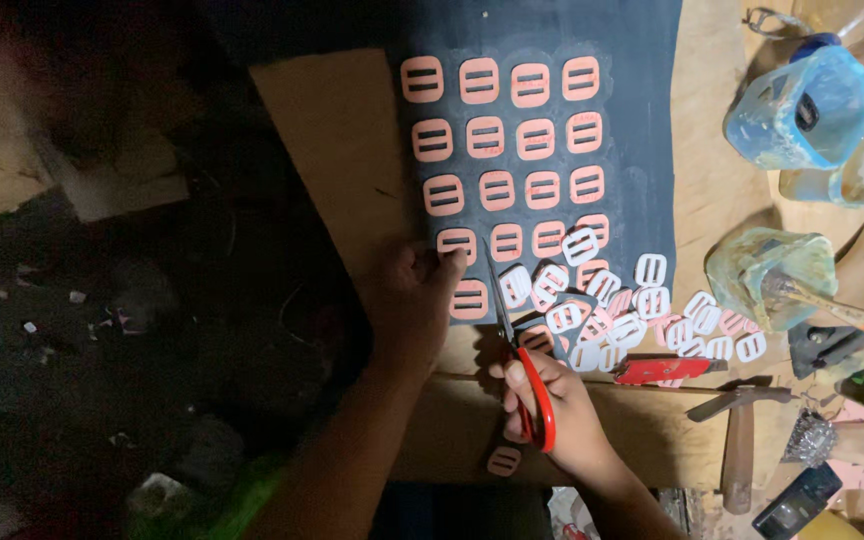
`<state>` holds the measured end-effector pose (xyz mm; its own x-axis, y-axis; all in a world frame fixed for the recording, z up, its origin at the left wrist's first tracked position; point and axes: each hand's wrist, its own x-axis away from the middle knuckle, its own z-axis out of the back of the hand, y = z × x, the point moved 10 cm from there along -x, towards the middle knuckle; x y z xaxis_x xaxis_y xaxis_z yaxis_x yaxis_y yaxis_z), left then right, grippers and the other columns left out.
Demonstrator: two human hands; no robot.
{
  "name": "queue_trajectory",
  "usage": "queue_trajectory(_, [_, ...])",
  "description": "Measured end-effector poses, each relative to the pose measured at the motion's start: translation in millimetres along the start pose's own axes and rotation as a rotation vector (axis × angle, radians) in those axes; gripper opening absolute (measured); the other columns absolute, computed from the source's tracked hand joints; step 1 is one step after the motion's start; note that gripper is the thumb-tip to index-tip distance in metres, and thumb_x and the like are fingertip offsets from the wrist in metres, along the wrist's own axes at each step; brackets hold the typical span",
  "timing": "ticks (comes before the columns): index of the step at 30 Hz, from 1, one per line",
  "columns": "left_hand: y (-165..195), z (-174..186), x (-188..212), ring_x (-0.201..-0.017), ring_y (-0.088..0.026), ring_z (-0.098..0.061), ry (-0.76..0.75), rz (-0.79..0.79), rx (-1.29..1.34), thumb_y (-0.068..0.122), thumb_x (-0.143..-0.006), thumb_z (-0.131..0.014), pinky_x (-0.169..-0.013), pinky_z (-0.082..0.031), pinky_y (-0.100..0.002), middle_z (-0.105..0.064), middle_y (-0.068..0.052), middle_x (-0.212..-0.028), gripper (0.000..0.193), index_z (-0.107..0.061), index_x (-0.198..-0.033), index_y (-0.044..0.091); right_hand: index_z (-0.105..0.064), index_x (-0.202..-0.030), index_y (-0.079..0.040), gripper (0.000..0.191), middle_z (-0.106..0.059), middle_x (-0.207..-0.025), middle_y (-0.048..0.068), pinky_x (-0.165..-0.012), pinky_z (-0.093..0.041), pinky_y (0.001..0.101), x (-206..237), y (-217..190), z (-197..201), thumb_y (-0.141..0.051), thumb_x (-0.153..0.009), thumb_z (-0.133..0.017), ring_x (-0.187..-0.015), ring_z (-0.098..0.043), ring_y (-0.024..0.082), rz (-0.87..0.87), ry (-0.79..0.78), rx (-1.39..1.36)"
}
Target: The person uses a hammer to tap a small fastener on a wooden board, then uses scissors to cut individual fasteners from a sheet of material. The cut pieces are placed on the table.
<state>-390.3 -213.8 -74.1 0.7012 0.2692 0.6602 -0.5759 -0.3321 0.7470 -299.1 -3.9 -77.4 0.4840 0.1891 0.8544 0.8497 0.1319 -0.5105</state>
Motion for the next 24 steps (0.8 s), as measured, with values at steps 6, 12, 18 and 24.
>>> queue_trajectory(6, [0.5, -3.4, 1.0, -0.084, -0.013, -0.069, -0.066, 0.028, 0.143, 0.016, -0.091, -0.07, -0.077, -0.057, -0.03, -0.073, -0.005, -0.094, 0.023, -0.066, -0.107, -0.001, -0.071, -0.109, 0.001, 0.045, -0.06, -0.068, 0.002, -0.049, -0.047, 0.0249, -19.4, -33.6, -10.1, -0.041, -0.097, -0.06, -0.051, -0.057, 0.012, 0.033, -0.011, -0.039])
queue_trajectory(12, [4.3, -1.6, -2.2, -0.082, -0.013, -0.067, -0.093, 0.027, 0.222, 0.011, -0.089, -0.069, -0.075, -0.057, -0.03, -0.071, -0.006, -0.093, 0.023, -0.068, -0.11, 0.002, -0.072, -0.104, -0.001, 0.04, -0.058, -0.065, 0.002, -0.045, -0.046, 0.0251, -18.9, -40.6, -8.7, -0.039, -0.096, -0.062, -0.048, -0.054, 0.011, 0.018, 0.033, 0.049])
queue_trajectory(18, [25.6, 0.5, 1.8, -0.082, -0.013, -0.068, -0.16, -0.058, 0.175, 0.01, -0.09, -0.07, -0.074, -0.058, -0.03, -0.071, -0.008, -0.094, 0.022, -0.067, -0.109, -0.001, -0.065, -0.092, -0.006, 0.031, -0.061, -0.066, 0.002, -0.046, -0.047, 0.0254, -42.0, -61.7, -15.2, -0.037, -0.095, -0.062, -0.048, -0.059, 0.013, 0.062, 0.055, -0.039])
queue_trajectory(24, [34.6, 10.9, 2.9, -0.079, -0.012, -0.066, -0.128, 0.046, 0.177, 0.014, -0.086, -0.07, -0.07, -0.057, -0.029, -0.069, -0.006, -0.092, 0.027, -0.066, -0.109, 0.0, -0.066, -0.091, -0.004, 0.037, -0.06, -0.064, 0.003, -0.043, -0.047, 0.0264, -40.5, -69.0, -23.9, -0.04, -0.096, -0.062, -0.045, -0.056, 0.013, 0.062, 0.083, 0.055])
